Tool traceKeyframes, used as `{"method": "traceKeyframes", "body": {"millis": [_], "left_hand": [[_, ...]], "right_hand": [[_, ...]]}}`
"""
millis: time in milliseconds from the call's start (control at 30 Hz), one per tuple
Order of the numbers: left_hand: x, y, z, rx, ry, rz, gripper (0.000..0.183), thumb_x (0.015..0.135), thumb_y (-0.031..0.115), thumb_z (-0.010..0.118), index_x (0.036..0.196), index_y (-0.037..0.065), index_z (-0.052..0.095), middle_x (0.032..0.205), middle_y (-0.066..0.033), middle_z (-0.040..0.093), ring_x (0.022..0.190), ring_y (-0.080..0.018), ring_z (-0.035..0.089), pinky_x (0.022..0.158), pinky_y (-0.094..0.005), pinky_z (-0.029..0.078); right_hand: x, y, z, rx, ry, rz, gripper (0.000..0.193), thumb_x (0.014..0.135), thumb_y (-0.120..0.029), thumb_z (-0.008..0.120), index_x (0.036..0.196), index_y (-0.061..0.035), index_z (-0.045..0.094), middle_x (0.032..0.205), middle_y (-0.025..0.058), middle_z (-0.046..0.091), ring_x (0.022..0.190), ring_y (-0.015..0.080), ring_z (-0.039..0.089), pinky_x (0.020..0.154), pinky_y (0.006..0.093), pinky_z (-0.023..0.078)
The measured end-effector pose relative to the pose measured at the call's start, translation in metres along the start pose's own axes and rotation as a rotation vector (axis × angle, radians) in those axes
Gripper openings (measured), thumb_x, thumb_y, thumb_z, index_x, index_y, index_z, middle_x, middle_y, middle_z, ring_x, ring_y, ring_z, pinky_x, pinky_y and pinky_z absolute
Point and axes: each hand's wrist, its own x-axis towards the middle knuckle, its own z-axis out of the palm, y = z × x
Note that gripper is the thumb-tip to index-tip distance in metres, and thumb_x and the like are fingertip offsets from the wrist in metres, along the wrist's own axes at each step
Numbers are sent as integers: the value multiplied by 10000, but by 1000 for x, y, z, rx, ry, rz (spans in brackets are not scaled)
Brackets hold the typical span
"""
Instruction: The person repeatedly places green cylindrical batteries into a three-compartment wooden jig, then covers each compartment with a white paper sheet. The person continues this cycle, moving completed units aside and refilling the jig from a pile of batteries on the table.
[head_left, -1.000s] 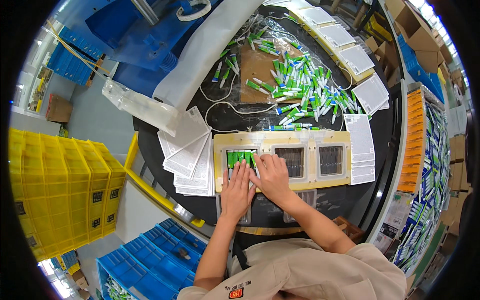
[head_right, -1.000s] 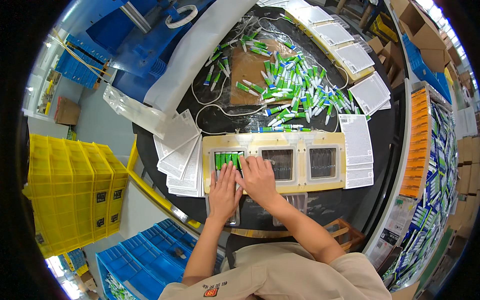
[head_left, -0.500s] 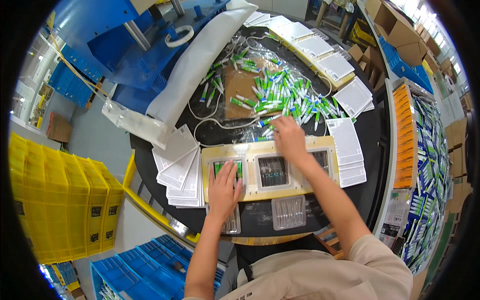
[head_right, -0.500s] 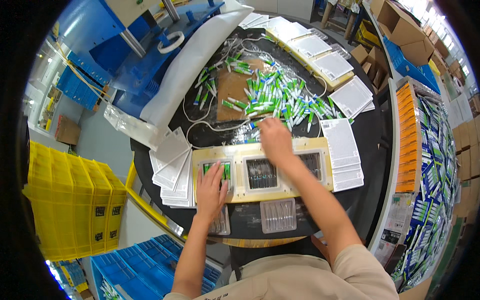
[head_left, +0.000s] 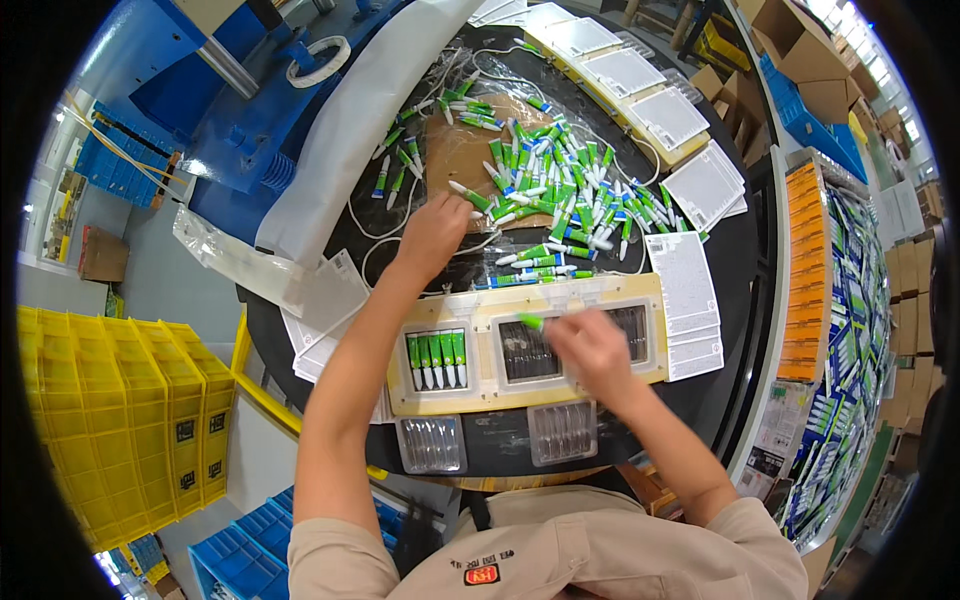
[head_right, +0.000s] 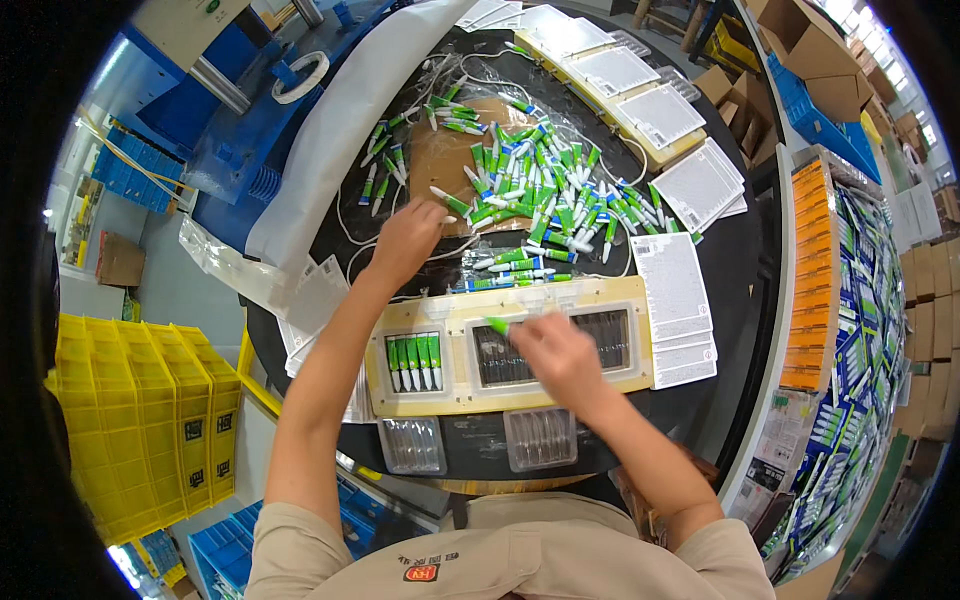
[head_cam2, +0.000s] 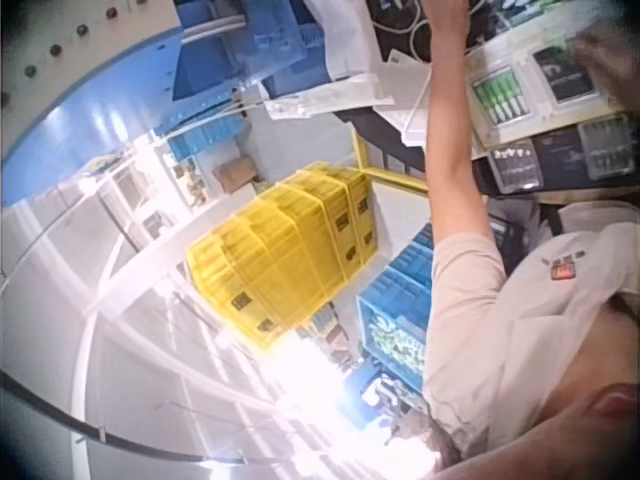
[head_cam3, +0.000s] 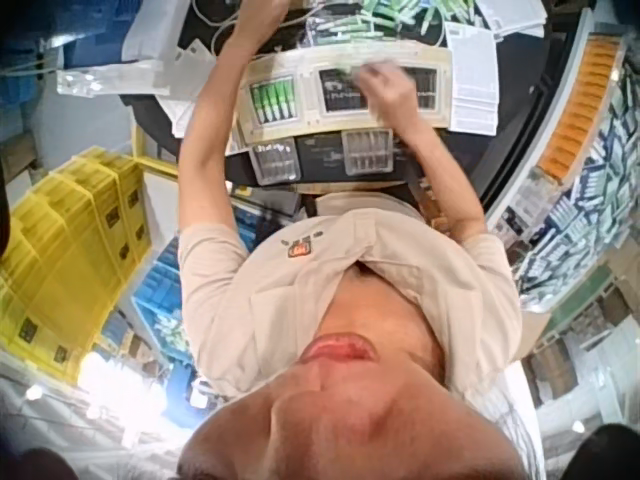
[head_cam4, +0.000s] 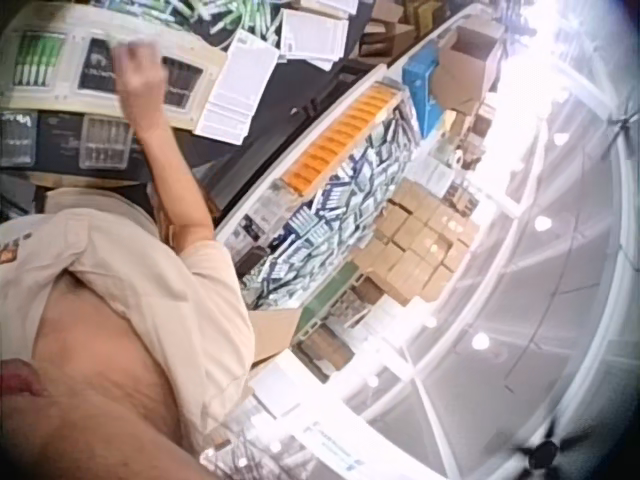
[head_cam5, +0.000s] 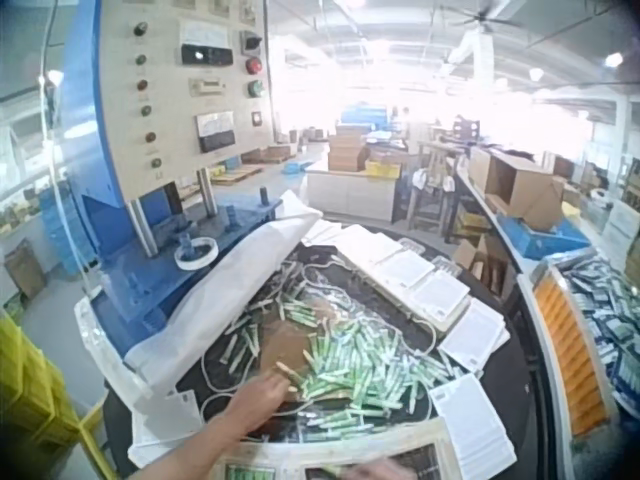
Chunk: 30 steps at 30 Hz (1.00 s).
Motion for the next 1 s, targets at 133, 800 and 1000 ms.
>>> {"method": "traceKeyframes", "body": {"millis": [133,800,1000], "left_hand": [[-61,83,-56,-412,254,-318,288,770,-24,742,1041,46,677,1026,-102,722,965,-302,681,815,-378,552],[-138,194,-25,-89,-83,-7,323,907,161,662,1209,48,676,1379,-88,622,1310,-240,565,1170,-504,362],[-144,199,-26,-85,-134,-79,442,947,310,675,1308,57,642,1465,-54,566,1403,-239,478,1209,-537,278]], "right_hand": [[-42,-15,22,-110,-229,-124,335,724,6,663,1051,76,677,981,139,629,870,243,626,706,316,551],[20,121,45,-446,-371,365,188,769,-206,810,853,-60,728,995,128,641,936,314,648,803,424,538],[40,116,26,-153,-207,505,162,775,-125,762,894,-20,727,890,142,652,809,334,666,760,420,544]]}}
